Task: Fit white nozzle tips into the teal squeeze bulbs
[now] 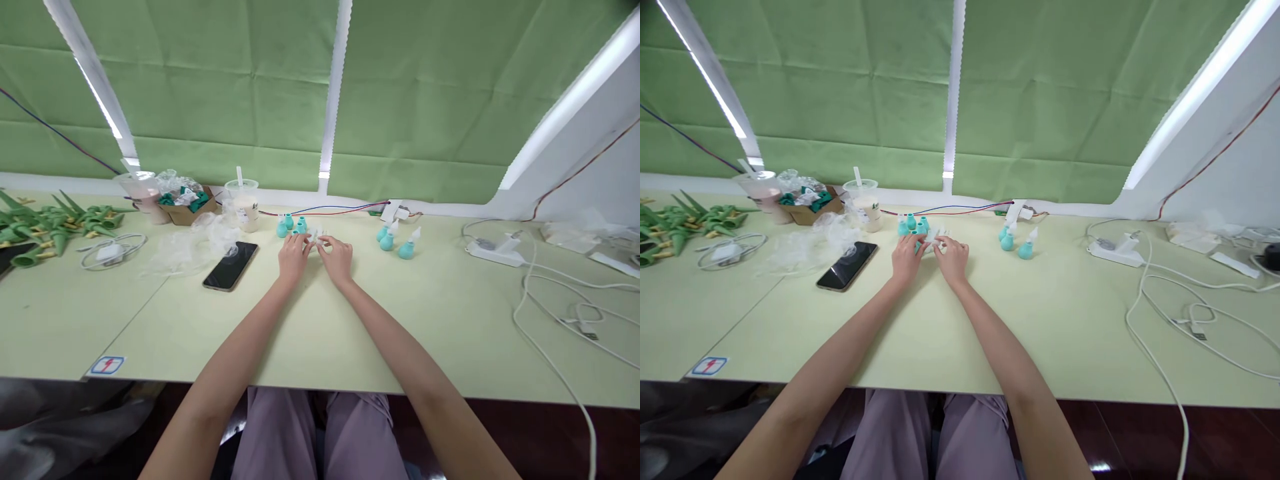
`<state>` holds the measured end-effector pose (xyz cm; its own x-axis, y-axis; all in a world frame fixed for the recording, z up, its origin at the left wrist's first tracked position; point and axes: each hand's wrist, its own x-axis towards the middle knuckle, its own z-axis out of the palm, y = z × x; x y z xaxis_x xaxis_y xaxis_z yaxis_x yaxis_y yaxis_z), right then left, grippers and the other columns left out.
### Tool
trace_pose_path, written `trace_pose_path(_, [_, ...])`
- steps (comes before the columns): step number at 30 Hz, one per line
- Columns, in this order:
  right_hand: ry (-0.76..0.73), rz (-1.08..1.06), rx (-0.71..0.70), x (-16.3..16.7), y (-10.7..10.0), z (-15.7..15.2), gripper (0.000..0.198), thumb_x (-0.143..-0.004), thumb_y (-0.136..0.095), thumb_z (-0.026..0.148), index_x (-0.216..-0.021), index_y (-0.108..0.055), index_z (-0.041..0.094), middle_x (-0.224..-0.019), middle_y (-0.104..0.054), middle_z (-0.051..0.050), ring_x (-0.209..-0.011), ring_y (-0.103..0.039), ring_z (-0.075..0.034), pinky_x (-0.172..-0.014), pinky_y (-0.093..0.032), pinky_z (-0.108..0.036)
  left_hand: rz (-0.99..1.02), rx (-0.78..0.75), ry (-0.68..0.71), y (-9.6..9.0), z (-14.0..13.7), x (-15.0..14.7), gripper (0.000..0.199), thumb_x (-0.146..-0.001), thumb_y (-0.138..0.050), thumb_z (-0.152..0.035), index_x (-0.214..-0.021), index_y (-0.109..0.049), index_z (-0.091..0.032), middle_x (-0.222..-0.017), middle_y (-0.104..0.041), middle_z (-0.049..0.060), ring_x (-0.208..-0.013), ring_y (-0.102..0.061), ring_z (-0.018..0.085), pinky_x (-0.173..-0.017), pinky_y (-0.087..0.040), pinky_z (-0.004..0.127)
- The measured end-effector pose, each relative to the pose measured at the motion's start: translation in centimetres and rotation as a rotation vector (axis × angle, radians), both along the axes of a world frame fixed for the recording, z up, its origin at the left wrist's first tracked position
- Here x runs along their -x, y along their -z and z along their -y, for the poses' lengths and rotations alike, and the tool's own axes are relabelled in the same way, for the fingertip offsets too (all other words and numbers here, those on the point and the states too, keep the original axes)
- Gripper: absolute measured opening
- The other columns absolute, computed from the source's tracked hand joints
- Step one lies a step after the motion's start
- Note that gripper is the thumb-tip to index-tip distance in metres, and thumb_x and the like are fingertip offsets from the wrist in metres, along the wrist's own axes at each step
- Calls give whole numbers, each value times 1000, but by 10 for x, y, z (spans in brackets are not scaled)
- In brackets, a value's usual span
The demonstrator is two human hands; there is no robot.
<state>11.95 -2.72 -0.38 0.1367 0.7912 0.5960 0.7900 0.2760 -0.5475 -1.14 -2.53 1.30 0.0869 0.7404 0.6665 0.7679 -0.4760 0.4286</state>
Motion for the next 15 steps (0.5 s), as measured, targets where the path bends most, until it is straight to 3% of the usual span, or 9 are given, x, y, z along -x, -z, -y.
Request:
trace_pose_path(3, [73, -121, 91, -4, 3, -7, 17, -85, -50, 32, -97, -60, 24, -93, -69, 0, -89, -59, -16, -86, -28, -32, 133, -54, -42, -6, 0, 3, 29, -89, -45, -36, -114, -51, -21, -98, -62, 6, -91, -53, 18, -80, -40, 30])
trace_pose_path(8, [174, -105, 109, -8, 7, -12, 14, -80, -57, 35, -88, -66, 27, -104, -64, -3, -104, -49, -22, -82, -29, -33, 330, -54, -209, -9, -12, 21, 26, -88, -45, -32, -110, -51, -19, -102, -61, 6, -89, -53, 18, -84, -38, 32])
trace_pose_path(15, [82, -92, 321, -9, 5, -10, 8, -76, -61, 31, -82, -66, 28, -84, -68, 3, -89, -57, -18, -80, -33, -33, 389, 80, -372, 4, -30, 41, 20, -83, -48, -23, -102, -55, -21, -101, -62, 4, -86, -54, 18, -85, -37, 36])
